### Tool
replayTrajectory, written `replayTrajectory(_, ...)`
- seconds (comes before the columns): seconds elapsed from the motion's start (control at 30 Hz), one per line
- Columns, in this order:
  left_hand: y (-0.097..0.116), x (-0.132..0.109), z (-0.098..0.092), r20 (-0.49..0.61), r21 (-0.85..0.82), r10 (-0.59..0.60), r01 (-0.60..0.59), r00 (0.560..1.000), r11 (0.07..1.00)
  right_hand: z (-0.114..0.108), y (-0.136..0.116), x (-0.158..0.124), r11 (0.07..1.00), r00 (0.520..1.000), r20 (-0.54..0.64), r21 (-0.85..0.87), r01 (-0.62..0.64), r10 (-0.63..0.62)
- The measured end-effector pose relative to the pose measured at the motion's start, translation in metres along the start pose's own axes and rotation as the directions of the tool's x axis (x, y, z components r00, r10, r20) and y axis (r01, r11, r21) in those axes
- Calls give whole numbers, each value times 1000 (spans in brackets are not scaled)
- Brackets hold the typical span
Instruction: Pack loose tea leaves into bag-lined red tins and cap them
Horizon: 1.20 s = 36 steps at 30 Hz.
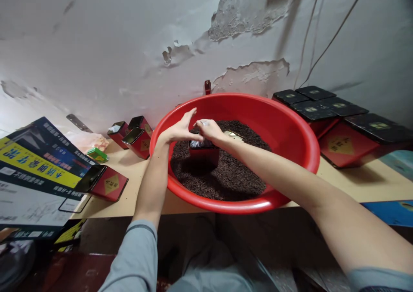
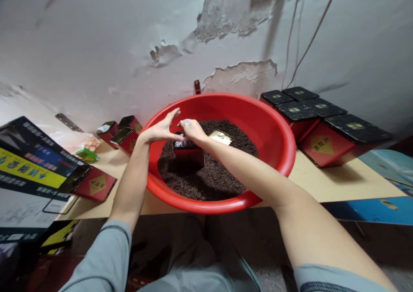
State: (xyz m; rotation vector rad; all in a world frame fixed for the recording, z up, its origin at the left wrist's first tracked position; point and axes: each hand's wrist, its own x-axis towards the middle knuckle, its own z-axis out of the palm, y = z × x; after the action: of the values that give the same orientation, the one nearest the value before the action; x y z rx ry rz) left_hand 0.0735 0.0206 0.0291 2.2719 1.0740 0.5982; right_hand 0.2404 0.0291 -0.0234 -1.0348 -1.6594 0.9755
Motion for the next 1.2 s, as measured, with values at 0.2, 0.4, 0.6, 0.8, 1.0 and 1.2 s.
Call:
replayTrajectory(0.2,-29,13,18,173,153,-196,170,965,973,-6,-5,1,996,983,-166,62,-70,79)
replayTrajectory(0.4,-30,24,9,235,-162,72,-34,969,986,-23,-24,-17,966,926,323,224,128,-197)
replayTrajectory(0.6,2,18,13,-134,291,-177,210,975,934,-8,-12,-11,979,981,-44,58,193,-191)
replayTrajectory(0.8,70,-32,55,10,434,-388,346,922,832,-16,10,9,1000,915,-404,-11,-1,-4)
replayTrajectory(1.0,95,-45,91,-104,577,-277,285,955,765,-14,12,10,997,876,-475,33,-69,77)
replayTrajectory(1.2,99,-40,105,-103,666,-318,303,942,682,-14,25,18,999,914,-405,46,-19,36)
